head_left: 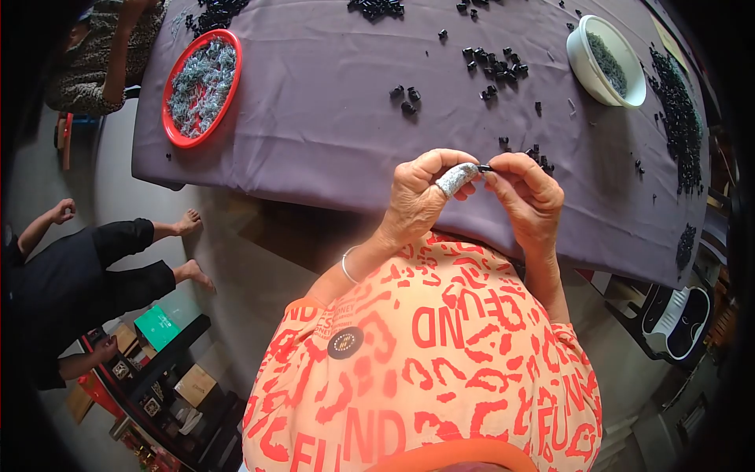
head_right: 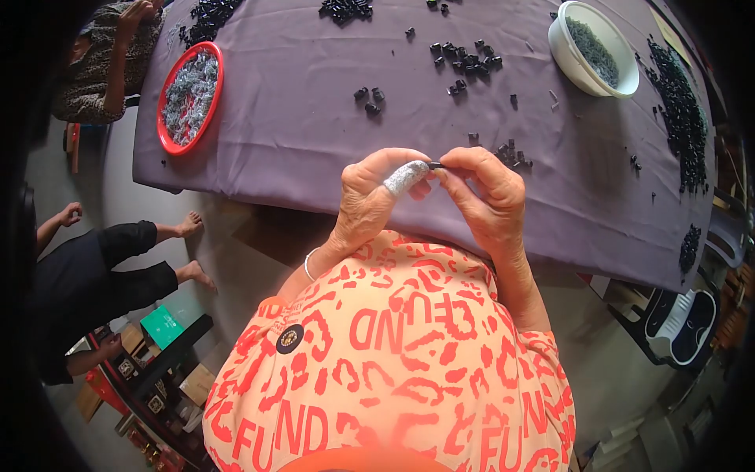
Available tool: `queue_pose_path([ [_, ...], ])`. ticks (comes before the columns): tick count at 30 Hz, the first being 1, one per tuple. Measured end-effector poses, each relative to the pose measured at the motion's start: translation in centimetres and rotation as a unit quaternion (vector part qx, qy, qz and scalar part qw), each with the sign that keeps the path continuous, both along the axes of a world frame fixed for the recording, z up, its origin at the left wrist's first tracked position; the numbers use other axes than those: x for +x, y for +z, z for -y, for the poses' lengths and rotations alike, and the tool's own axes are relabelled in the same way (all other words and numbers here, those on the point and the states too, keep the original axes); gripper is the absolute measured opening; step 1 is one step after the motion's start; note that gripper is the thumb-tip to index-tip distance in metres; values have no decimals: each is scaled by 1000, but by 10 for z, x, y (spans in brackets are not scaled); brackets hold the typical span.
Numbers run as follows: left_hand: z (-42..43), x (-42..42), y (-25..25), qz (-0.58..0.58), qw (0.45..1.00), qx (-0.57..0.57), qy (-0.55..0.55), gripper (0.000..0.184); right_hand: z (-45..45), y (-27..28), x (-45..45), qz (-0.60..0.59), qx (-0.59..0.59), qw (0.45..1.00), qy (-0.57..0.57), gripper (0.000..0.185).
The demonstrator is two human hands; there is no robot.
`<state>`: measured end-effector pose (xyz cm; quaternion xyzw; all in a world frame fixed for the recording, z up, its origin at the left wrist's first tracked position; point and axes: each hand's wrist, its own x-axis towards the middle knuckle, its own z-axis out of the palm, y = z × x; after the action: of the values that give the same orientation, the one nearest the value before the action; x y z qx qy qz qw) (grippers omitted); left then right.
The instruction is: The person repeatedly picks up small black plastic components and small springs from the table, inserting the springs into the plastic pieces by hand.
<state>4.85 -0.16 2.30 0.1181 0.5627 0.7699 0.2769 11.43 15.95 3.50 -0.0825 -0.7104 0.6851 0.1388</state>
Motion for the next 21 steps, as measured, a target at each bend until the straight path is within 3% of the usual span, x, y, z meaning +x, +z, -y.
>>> queue_pose_path([
  [11, -7, 1, -12, 5, 1000, -27, 12, 13, -1, -9, -3, -43, 171, 984, -6, 21],
  [13, -9, 0, -20, -15, 999, -30, 19, 13, -3, -15, -3, -46, 168, 985, -13, 21],
  [16, -11, -7, -35, -236, 963, -117, 50, 20, -5, -23, -6, -48, 216, 975, -19, 20],
  [21, -13, -18, -37, -198, 956, -211, -43, 21, -9, -38, -14, -42, 334, 942, 18, 21],
])
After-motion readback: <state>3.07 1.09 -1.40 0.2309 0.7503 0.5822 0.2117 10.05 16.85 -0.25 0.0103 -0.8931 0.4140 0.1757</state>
